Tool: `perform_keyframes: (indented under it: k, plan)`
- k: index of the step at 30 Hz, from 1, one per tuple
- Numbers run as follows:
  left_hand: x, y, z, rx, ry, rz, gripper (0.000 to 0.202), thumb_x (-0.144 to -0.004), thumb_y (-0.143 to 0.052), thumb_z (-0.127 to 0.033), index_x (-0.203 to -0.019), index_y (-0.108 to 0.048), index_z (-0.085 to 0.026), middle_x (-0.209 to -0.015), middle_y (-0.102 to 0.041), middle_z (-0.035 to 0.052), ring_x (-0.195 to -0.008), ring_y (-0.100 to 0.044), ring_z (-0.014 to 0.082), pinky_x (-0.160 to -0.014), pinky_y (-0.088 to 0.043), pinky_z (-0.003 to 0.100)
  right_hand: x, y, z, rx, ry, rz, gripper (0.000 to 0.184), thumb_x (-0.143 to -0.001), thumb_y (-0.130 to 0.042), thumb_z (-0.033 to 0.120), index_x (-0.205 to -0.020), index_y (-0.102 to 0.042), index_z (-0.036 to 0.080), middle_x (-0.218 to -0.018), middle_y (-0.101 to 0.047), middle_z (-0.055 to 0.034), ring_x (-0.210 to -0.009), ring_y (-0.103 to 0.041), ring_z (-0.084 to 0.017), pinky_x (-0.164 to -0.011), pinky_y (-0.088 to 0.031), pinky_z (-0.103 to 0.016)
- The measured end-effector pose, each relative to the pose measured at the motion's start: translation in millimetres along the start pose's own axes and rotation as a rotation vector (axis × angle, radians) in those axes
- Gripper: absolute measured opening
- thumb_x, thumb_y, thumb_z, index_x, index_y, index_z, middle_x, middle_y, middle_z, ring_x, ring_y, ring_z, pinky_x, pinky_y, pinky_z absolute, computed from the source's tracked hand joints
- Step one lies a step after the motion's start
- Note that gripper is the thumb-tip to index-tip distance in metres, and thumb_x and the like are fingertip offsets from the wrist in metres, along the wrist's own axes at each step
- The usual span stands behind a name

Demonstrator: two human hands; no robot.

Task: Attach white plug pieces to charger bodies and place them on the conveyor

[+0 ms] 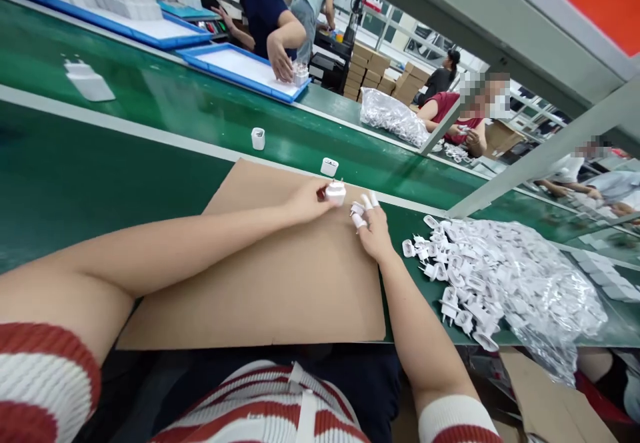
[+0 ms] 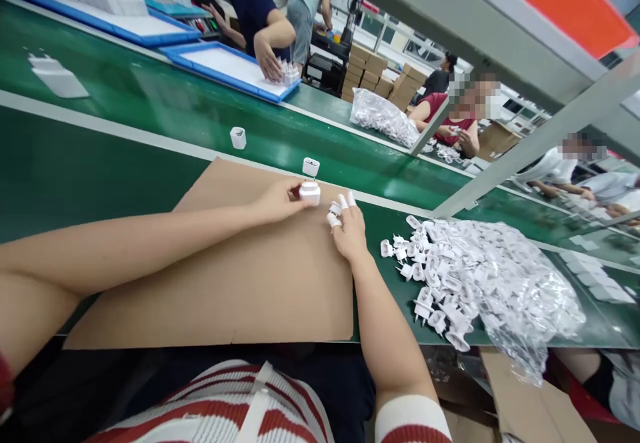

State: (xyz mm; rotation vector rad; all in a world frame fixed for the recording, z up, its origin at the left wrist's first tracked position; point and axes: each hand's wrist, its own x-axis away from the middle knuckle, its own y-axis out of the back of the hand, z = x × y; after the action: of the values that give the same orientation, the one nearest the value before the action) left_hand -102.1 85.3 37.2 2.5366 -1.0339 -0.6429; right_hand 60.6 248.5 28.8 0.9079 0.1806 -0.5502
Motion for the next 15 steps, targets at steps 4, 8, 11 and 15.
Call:
perform_keyframes:
  k: [4, 8, 11, 15]
  plan:
    - [-68.0, -12.0, 6.0, -0.245, 0.061, -0.061, 0.033, -0.082, -0.076, -0.036, -0.108, -0.07, -0.018, -0.104, -0.075, 0.0104, -0.092, -0.067, 0.0267, -0.078, -0.047, 0.034, -3.8, -7.5, -12.5, 0.077, 0.037, 0.097, 0.057, -0.089, -0.063, 0.027, -0.145, -0.058, 0.021, -0.143, -0.058, -0.0172, -0.135, -0.053, -0.033, -0.116, -0.042, -0.054]
    - [-109.8, -35.3, 5.7, -0.37, 0.089, -0.054, 0.027, -0.089, -0.069, -0.029, -0.112, -0.067, -0.015, -0.113, -0.074, 0.0161, -0.101, -0.066, 0.0274, -0.08, -0.044, 0.034, 1.7, -4.7, -16.3, 0.028, -0.037, -0.044, 0.047, -0.084, -0.07, 0.031, -0.13, -0.068, 0.019, -0.11, -0.064, -0.0121, -0.099, -0.063, -0.028, -0.095, -0.056, -0.048]
    - [-118.9, -44.7, 4.0, -0.413, 0.115, -0.062, 0.028, -0.089, -0.07, -0.026, -0.111, -0.066, -0.01, -0.112, -0.072, 0.0217, -0.104, -0.065, 0.0308, -0.083, -0.044, 0.037, 5.6, 1.4, -16.7, -0.011, -0.043, -0.071, 0.045, -0.083, -0.072, 0.032, -0.127, -0.072, 0.023, -0.115, -0.062, -0.0115, -0.093, -0.063, -0.025, -0.09, -0.058, -0.047]
    - [-111.8, -18.3, 7.5, -0.467, -0.011, -0.169, 0.044, -0.086, -0.075, -0.032, -0.123, -0.061, -0.012, -0.123, -0.067, 0.0194, -0.122, -0.056, 0.0352, -0.101, -0.041, 0.043, 7.5, 8.2, -8.6, -0.079, -0.04, -0.105, 0.029, -0.086, -0.069, 0.037, -0.11, -0.081, 0.025, -0.125, -0.061, -0.0126, -0.106, -0.065, -0.028, -0.096, -0.057, -0.048]
